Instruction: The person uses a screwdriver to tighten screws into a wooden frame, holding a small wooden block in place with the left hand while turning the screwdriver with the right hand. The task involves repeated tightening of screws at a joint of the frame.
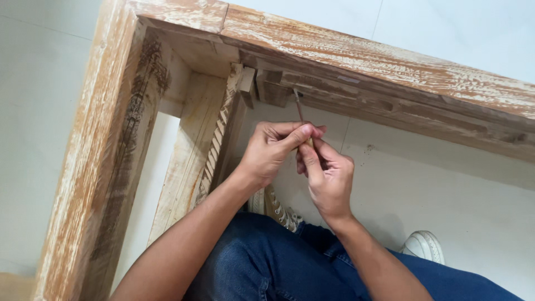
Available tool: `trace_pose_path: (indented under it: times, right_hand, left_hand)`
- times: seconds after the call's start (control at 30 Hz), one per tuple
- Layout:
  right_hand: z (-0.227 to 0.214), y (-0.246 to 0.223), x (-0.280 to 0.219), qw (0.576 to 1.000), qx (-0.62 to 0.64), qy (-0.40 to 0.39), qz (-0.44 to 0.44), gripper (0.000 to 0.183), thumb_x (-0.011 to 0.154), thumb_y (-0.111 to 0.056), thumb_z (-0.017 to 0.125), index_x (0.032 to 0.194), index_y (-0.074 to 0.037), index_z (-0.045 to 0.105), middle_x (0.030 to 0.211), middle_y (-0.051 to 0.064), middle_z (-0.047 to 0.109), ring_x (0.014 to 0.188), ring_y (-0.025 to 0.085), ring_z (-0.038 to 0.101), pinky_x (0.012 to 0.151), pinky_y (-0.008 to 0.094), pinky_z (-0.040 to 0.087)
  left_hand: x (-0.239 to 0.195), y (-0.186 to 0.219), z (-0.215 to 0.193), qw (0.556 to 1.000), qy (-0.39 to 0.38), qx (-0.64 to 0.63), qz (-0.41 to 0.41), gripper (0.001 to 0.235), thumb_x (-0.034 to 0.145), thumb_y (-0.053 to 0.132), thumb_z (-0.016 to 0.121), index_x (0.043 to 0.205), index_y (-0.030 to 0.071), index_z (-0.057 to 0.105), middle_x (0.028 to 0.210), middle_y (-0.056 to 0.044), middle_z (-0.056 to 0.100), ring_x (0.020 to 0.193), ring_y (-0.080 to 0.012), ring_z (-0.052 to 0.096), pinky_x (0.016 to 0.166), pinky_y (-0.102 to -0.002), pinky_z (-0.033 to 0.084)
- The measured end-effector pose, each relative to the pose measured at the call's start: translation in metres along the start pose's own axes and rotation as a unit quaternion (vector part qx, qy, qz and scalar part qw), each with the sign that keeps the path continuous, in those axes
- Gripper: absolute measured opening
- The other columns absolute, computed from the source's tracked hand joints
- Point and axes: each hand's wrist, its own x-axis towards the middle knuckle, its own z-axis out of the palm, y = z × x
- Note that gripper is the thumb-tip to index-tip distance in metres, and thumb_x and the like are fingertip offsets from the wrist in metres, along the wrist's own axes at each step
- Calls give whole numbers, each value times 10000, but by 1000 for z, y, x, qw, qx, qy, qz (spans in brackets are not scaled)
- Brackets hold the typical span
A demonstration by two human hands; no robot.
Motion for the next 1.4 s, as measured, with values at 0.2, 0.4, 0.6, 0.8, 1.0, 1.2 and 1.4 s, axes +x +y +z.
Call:
trace_pose_path:
  times: [0.2, 0.4, 0.6, 0.8, 1.0, 1.2, 1.4]
  right_hand:
    - [-2, 16, 6, 986, -154, 55, -41, 167, 1028, -116, 702, 898, -67, 792, 522, 66, 657, 467, 109, 542, 492, 253, 486]
    - [-48, 39, 15, 803, 472, -192, 310, 286, 1092, -236, 519, 1069, 41, 584, 667, 10, 392, 408, 68, 388, 410, 228, 320]
    - [-33, 28, 16, 836, 435, -162, 294, 360, 1118, -260, 458, 1120, 84, 565, 663, -31, 328, 387, -3, 313, 383, 186, 294]
    - [-10, 7, 11, 996, 28, -71, 43, 340, 1141, -165, 486, 877, -34, 653, 605, 23, 496, 463, 70, 403, 432, 202, 371]
    - [-11, 21, 17, 973, 163, -34, 161, 221, 1091, -259, 587, 1070, -53, 663, 724, 93, 628, 500, 145, 534, 451, 266, 464]
    - [-28, 48, 21, 959, 200, -97, 177, 158, 979, -79, 708, 1089, 30, 683, 795, 166, 715, 591, 211, 698, 520, 252, 523]
    - [-20, 56, 20, 968, 158, -92, 171, 164, 1018, 3, 621, 1158, -26, 541, 787, 119, 595, 559, 171, 541, 483, 272, 418]
  left_hand:
    - [0, -4, -1, 992, 69, 97, 30, 154, 987, 118, 737, 967, -13, 815, 586, -142, 710, 439, -125, 582, 310, -287, 526]
    - [-9, 26, 7, 990, -108, -66, -60, 285, 1053, 266, 697, 1178, 23, 777, 992, -118, 808, 894, -113, 759, 869, -281, 605]
    - [-4, 24, 15, 1000, -20, -5, -15, 205, 1005, 173, 734, 1047, -16, 802, 768, -76, 707, 779, -102, 646, 776, -246, 574]
    - [6, -1, 0, 998, 61, -1, -17, 174, 971, 178, 783, 992, 10, 823, 847, -95, 787, 815, -90, 690, 863, -307, 622]
    - [0, 18, 7, 999, 40, -18, -1, 234, 994, 215, 726, 943, -6, 784, 676, -198, 738, 433, -304, 702, 428, -408, 634]
    - [12, -2, -12, 996, 70, 53, -23, 175, 807, 135, 906, 810, 9, 784, 635, -170, 727, 434, -178, 648, 427, -343, 579]
    - [5, 23, 0, 983, 62, 160, -60, 488, 751, 182, 937, 1162, -12, 761, 1096, -148, 795, 1002, -164, 695, 933, -387, 584]
